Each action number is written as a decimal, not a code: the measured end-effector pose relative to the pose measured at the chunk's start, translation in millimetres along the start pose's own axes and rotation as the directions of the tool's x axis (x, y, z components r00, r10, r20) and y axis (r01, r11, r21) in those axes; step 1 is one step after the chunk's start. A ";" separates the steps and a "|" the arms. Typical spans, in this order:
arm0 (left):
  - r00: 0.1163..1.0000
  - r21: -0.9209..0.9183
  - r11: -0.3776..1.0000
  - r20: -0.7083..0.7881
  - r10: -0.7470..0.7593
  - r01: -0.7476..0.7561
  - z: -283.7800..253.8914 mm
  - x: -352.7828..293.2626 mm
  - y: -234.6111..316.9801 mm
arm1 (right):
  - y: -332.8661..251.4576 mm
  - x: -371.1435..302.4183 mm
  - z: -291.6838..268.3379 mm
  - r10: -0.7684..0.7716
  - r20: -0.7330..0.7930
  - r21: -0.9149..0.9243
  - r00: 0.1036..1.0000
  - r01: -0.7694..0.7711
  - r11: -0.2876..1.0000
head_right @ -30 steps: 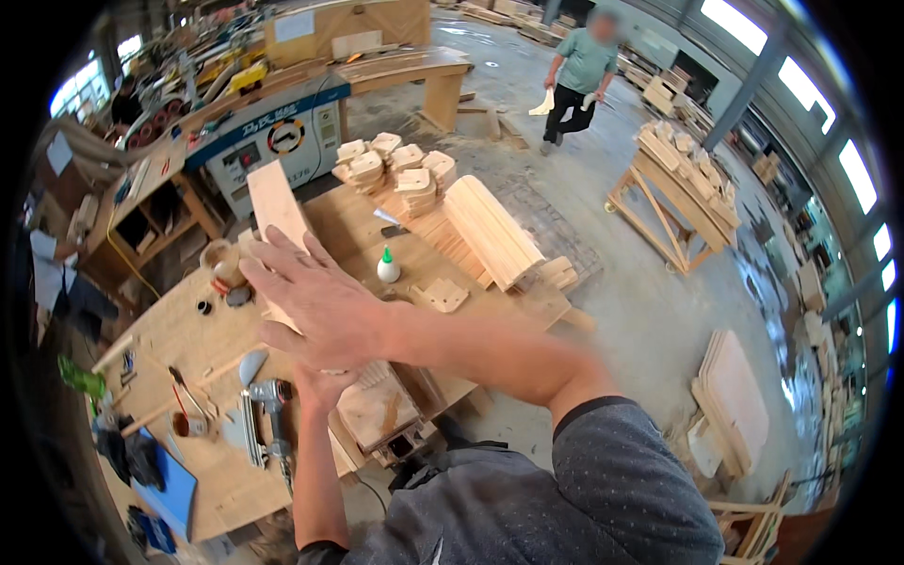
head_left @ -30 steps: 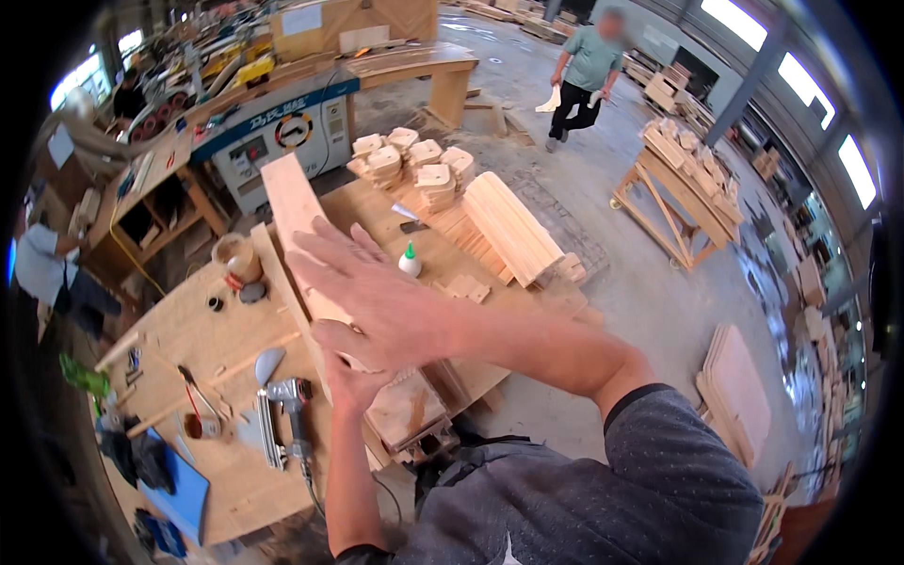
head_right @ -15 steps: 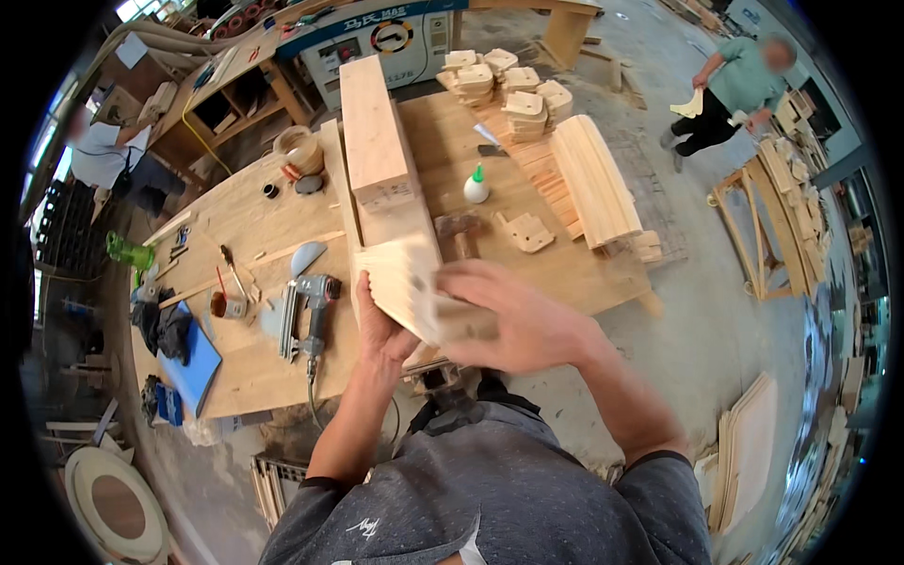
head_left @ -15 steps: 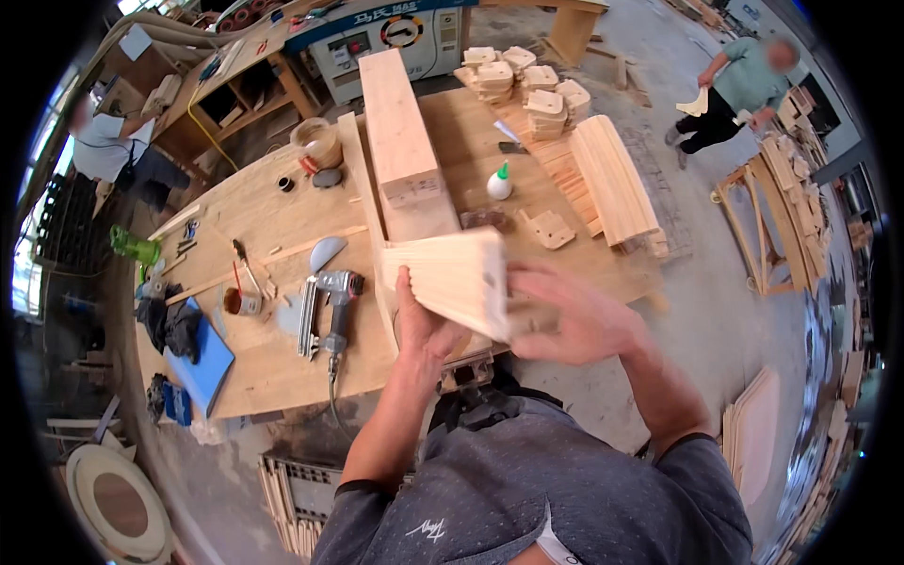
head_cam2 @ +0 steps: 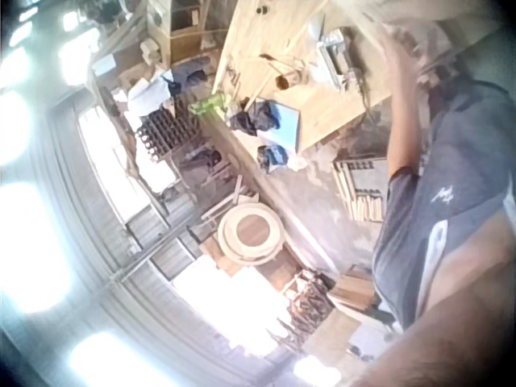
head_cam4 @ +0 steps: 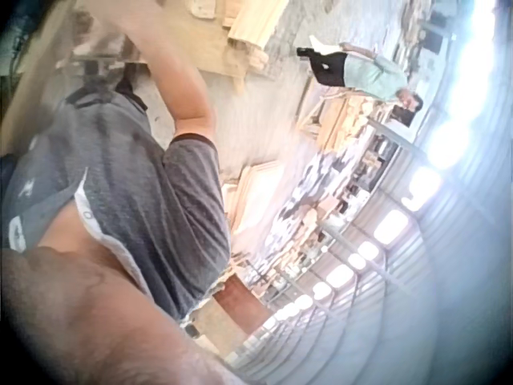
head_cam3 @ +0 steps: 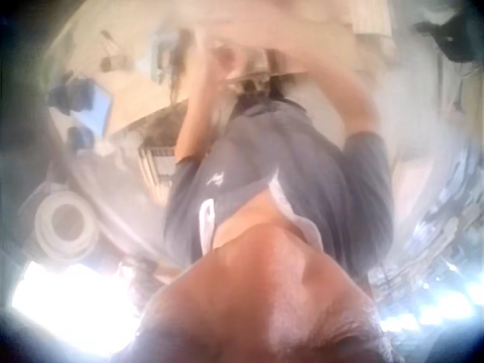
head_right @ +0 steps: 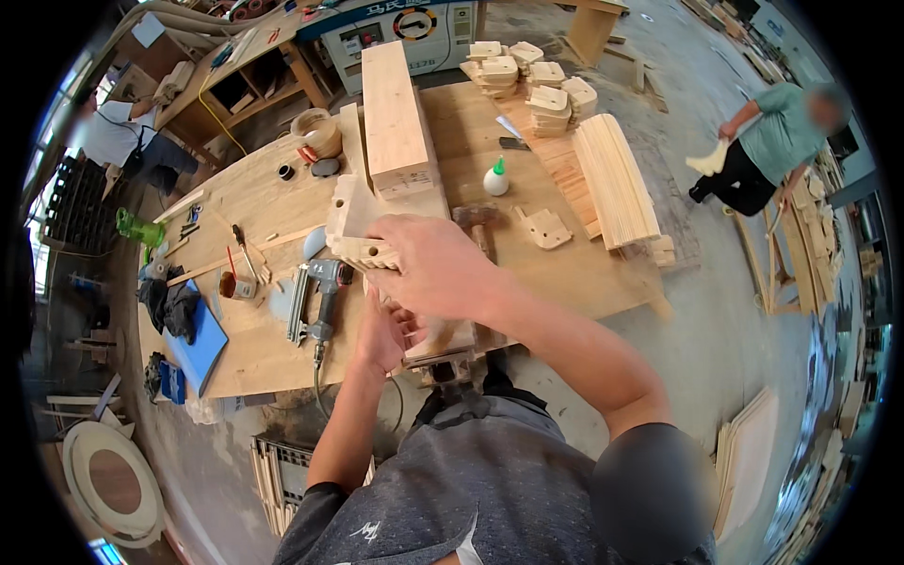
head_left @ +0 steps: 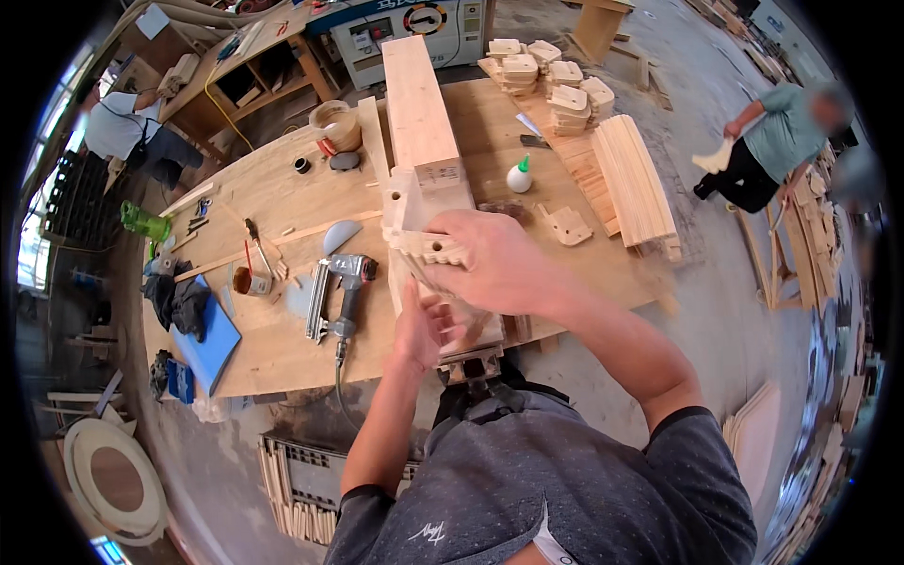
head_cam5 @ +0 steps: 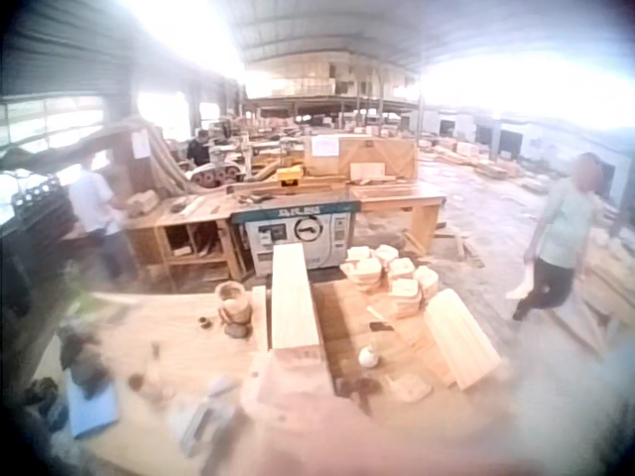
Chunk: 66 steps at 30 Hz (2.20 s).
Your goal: The person assembles a wooden decorative column by applying glue to pre-drilled holes in curved wooden segments and inserting wooden dowels. They use a hammer to tap the dowels into place and a pneumatic nail gun to secure the joints. The person also uses a sanding block to smooth the edges of the wooden pieces.
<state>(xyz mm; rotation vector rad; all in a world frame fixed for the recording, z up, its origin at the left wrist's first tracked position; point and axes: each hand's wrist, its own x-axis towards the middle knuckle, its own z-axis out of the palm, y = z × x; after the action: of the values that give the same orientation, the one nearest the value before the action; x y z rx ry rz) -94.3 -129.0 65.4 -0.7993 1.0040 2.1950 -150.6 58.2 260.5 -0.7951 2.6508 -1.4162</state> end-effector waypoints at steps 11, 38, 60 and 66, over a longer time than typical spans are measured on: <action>0.646 0.586 0.453 0.166 0.745 -0.672 23.9 -42.9 15.0 | 98.0 -92.0 9.8 0.370 0.013 0.508 0.929 -0.325 0.798; 0.155 0.770 -0.322 0.474 0.867 -0.551 72.9 -64.5 82.5 | 333.4 34.6 -2.9 0.600 -0.289 0.166 0.745 -0.579 0.798; 0.450 0.474 0.227 0.435 0.780 -0.851 10.0 3.7 124.8 | 81.7 -120.5 -39.3 0.374 -0.375 0.506 0.848 -0.150 0.849; 0.602 0.675 0.248 0.358 0.714 -0.695 48.1 -19.2 104.0 | 46.2 -132.9 -83.5 0.377 -0.327 0.514 0.867 -0.172 0.841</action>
<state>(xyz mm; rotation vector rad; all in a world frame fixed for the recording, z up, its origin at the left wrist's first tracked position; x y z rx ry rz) -169.2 -151.8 151.2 0.1458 2.4784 1.9654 -76.4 203.3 245.8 -0.0435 2.3452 -2.2005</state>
